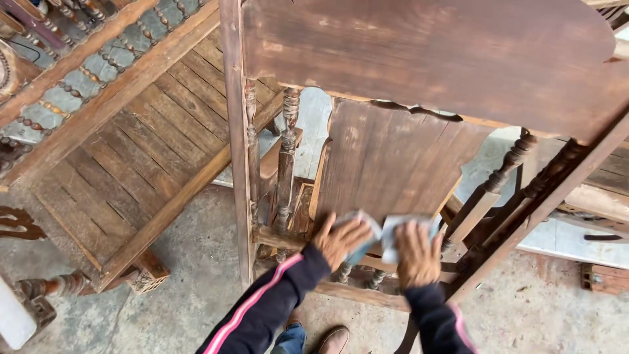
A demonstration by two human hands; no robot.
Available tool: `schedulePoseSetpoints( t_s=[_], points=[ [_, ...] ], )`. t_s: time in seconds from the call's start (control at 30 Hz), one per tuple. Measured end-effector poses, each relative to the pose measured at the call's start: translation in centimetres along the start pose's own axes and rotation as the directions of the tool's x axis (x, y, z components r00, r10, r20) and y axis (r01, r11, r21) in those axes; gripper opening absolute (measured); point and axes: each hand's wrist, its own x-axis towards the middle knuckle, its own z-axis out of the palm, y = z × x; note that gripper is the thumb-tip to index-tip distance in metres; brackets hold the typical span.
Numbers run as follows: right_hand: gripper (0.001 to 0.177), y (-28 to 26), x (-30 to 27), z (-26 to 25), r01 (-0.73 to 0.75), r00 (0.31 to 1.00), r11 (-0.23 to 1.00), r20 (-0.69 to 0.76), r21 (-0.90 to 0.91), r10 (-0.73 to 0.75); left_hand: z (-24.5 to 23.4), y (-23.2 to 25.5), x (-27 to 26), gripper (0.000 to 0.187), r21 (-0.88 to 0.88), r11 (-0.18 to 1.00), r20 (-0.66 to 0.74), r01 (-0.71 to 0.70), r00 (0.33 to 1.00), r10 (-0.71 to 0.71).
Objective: Sanding the surface of a wooden chair using sandpaper and a scraper tool.
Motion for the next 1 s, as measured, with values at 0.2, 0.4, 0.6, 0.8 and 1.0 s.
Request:
schedulePoseSetpoints(
  t_s=[0.2,0.4,0.6,0.8,1.0],
  points=[
    [0.067,-2.6,-4.7,1.9,-0.105,0.984,0.968,0.163,0.229,0.068,2.3,0.3,-3.3,0.064,0.278,0.934,0.115,-0.225,0.973,0.201],
    [0.072,2.0,16.9,-8.3,-0.193,0.957,0.947,-0.162,0.258,0.239,-14.1,-7.7,14.1,0.072,-0.082,0.996,-0.02,0.017,1.0,-0.019],
    [0.068,-3.3,9.5,-4.0,-0.143,0.974,0.973,-0.148,0.183,0.171,-7.5,-4.7,4.6,0.082,-0.033,0.993,-0.168,0.112,0.979,-0.116],
    [0.067,-6.7,-2.3,1.0,-0.068,0.992,0.978,0.12,0.198,0.045,-0.9,-4.1,-4.2,0.082,0.031,0.997,0.081,-0.072,0.994,0.069],
    [0.067,0.4,16.6,-8.9,-0.055,0.987,0.978,-0.137,0.199,0.083,-12.3,-9.0,12.3,0.086,0.028,0.99,-0.035,0.14,0.99,-0.139]
  ],
)
